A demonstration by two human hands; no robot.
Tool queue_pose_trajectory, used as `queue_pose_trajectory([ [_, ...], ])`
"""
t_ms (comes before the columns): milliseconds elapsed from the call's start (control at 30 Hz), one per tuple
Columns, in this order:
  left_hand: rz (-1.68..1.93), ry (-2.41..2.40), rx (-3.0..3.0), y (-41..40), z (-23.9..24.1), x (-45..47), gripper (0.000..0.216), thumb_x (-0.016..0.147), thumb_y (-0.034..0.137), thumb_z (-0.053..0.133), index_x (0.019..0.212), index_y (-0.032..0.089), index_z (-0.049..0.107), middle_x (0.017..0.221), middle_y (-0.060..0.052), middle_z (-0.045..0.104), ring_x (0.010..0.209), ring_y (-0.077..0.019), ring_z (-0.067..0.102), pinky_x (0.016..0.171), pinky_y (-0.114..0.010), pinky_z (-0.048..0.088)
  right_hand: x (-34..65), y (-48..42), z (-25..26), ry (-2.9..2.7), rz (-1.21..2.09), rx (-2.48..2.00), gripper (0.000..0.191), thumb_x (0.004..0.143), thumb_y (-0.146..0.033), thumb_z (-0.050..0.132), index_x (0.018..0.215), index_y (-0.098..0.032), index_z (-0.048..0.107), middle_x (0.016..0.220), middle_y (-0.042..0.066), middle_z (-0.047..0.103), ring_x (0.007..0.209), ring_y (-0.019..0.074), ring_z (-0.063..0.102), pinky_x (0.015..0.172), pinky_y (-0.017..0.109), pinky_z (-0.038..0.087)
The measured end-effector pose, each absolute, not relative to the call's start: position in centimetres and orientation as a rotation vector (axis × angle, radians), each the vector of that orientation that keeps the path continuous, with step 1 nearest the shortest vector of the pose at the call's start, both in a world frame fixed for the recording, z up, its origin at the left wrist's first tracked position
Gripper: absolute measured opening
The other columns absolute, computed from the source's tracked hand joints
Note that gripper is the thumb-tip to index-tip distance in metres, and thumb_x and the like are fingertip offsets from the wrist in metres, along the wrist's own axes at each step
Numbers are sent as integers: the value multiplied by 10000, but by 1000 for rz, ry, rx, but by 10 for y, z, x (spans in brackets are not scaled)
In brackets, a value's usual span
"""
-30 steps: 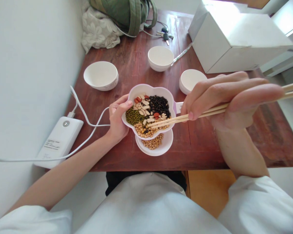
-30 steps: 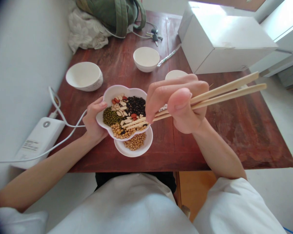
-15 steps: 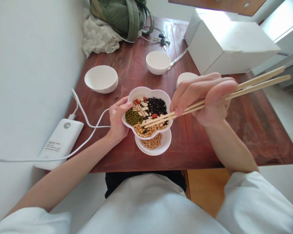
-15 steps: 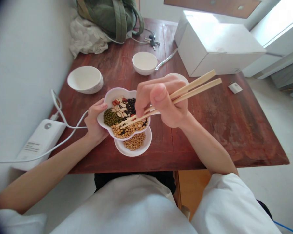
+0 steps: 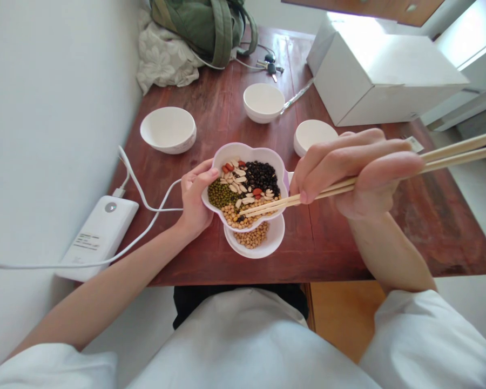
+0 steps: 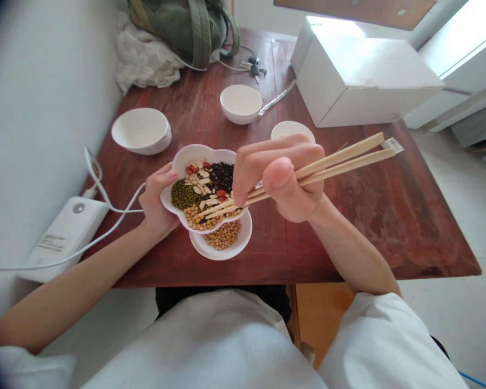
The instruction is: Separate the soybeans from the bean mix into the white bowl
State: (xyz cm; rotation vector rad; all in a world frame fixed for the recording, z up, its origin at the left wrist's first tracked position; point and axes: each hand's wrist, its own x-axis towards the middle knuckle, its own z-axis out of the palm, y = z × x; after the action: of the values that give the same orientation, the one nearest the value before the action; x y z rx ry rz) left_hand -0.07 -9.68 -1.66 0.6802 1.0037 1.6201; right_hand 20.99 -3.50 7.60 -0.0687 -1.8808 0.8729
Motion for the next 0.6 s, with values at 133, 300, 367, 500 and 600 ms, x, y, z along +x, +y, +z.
queue_pose_trajectory([
  [133,1612,1005,669,-98,-15,-1,206,773,386,811,835,191,785,846,-75,781,988,-312,784,737,-340,666,210,-34,75,-1894,851,-73,718,1150,-481,347,598,-167,684,599,15,707,596,105,736,480,206,513],
  [300,1618,995,664,-98,-17,0,206,778,376,809,875,194,799,862,-73,786,997,-318,784,751,-351,671,218,-34,72,-1893,838,-97,750,1148,-498,329,565,-173,673,607,22,701,594,110,733,486,215,507],
  [367,1617,993,670,-97,-18,0,210,780,379,803,884,197,803,861,-75,785,997,-325,782,749,-367,674,221,-35,72,-1915,876,-202,754,1131,-557,350,579,-173,691,646,38,716,643,128,752,537,239,547],
  [500,1609,993,665,-97,-18,0,226,770,398,822,871,198,792,862,-85,784,996,-340,782,742,-388,673,219,-35,72,-1902,894,-164,726,1121,-559,395,587,-175,700,619,37,704,619,135,744,539,246,558],
  [600,1609,977,667,-97,-18,0,230,767,400,837,864,199,783,864,-85,786,989,-343,784,733,-391,668,214,-32,72,-1860,865,-36,703,1134,-484,400,576,-170,690,558,27,679,544,130,716,476,233,517],
])
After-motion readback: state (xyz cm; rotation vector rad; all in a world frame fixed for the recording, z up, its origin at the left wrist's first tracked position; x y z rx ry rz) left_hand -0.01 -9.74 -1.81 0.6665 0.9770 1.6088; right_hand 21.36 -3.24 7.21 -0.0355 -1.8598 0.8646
